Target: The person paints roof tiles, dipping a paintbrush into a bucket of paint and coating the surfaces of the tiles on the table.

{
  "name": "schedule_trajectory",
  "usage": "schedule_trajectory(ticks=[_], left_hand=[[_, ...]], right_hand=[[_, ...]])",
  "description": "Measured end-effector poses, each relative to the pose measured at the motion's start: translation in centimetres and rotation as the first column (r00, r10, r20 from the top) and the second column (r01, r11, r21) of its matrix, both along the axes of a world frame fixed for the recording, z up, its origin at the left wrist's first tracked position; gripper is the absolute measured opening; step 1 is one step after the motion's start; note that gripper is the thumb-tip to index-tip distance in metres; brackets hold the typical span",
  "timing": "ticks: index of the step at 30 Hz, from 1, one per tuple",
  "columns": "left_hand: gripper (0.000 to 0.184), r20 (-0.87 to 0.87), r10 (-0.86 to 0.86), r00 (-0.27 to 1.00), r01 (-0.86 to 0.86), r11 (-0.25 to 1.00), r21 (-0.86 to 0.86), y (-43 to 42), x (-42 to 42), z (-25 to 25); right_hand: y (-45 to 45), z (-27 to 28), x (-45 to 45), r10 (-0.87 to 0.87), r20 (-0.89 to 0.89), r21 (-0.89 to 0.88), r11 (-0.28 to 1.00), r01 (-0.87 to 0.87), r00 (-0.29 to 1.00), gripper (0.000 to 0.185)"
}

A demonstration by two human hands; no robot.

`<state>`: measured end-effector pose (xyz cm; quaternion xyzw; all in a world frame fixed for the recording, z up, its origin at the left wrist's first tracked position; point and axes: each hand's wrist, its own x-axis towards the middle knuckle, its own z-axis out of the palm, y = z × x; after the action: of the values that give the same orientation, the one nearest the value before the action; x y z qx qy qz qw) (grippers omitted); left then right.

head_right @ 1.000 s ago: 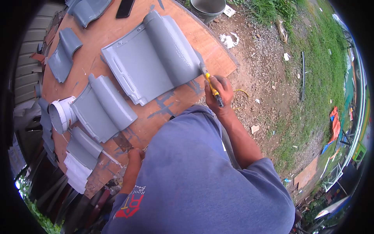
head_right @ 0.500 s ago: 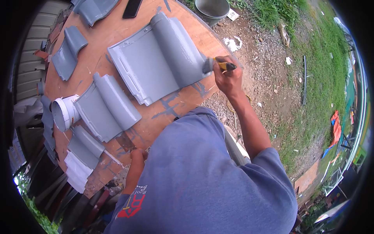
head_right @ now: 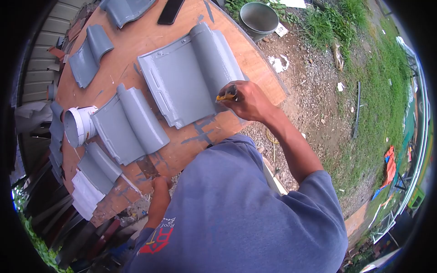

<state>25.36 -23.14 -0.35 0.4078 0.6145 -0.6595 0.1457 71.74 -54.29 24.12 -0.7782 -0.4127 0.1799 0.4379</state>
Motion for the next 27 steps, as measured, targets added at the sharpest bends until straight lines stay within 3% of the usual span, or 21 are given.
schedule_trajectory(ticks=[1, 3, 5, 7, 9, 11, 12, 13, 17, 22, 25, 27], left_hand=[[0.039, -0.016, 0.045, 0.999, -0.044, 0.999, 0.022, 0.1, 0.0, -0.2], [0.039, -0.056, 0.192, 0.98, -0.185, 0.977, 0.109, 0.9, -1.3, -1.9], [0.04, 0.082, 0.439, 0.895, -0.435, 0.815, 0.382, 1.9, -4.3, -5.7], [0.04, 0.233, 0.552, 0.8, -0.587, 0.643, 0.492, 1.0, -3.8, -4.7], [0.041, 0.401, 0.623, 0.672, -0.72, 0.423, 0.55, 0.4, -2.7, -3.1], [0.041, 0.555, 0.643, 0.528, -0.806, 0.175, 0.565, 0.0, -1.9, -1.7], [0.042, 0.617, 0.633, 0.468, -0.827, 0.067, 0.559, -0.3, -1.6, -1.4], [0.042, 0.66, 0.622, 0.421, -0.835, -0.019, 0.55, -0.6, -1.2, -1.0], [0.043, 0.775, 0.567, 0.28, -0.823, -0.273, 0.498, -1.0, -0.4, -0.3], [0.044, 0.789, 0.576, 0.212, -0.776, -0.392, 0.494, -1.5, -0.6, -0.5], [0.039, 0.693, 0.655, 0.3, -0.774, -0.258, 0.578, -1.4, -1.2, -0.9], [0.039, 0.675, 0.664, 0.322, -0.77, -0.231, 0.595, -0.9, -1.5, -1.2]], right_hand=[[-0.3, 1.1, 1.3, -0.017, -0.116, -0.131, 0.991, 0.002, 0.993, 0.021], [-0.5, 1.8, 4.3, 0.079, -0.087, -0.254, 0.962, -0.099, 0.993, 0.023], [0.4, 2.3, 6.8, 0.153, -0.118, -0.257, 0.95, -0.179, 0.981, 0.024], [2.4, 2.4, 8.8, 0.096, -0.04, -0.251, 0.963, -0.103, 0.995, 0.024], [4.6, 1.0, 11.2, 0.015, 0.068, -0.134, 0.991, -0.006, 0.998, 0.022], [6.4, 0.6, 12.9, -0.025, 0.323, 0.057, 0.998, 0.007, 0.946, 0.019], [7.5, 0.5, 13.7, -0.052, 0.545, 0.186, 0.981, -0.06, 0.837, 0.016], [8.1, 0.5, 13.9, -0.11, 0.575, 0.268, 0.962, -0.059, 0.811, 0.017], [6.9, -0.7, 12.6, -0.059, 0.4, 0.213, 0.977, -0.03, 0.914, 0.019], [-0.8, -0.1, 4.6, 0.068, 0.194, -0.079, 0.995, -0.054, 0.979, 0.019], [-4.2, 1.2, 1.8, 0.145, -0.022, -0.263, 0.954, -0.145, 0.989, 0.02], [-4.0, 2.3, 2.6, 0.137, -0.075, -0.29, 0.945, -0.153, 0.988, 0.02]])
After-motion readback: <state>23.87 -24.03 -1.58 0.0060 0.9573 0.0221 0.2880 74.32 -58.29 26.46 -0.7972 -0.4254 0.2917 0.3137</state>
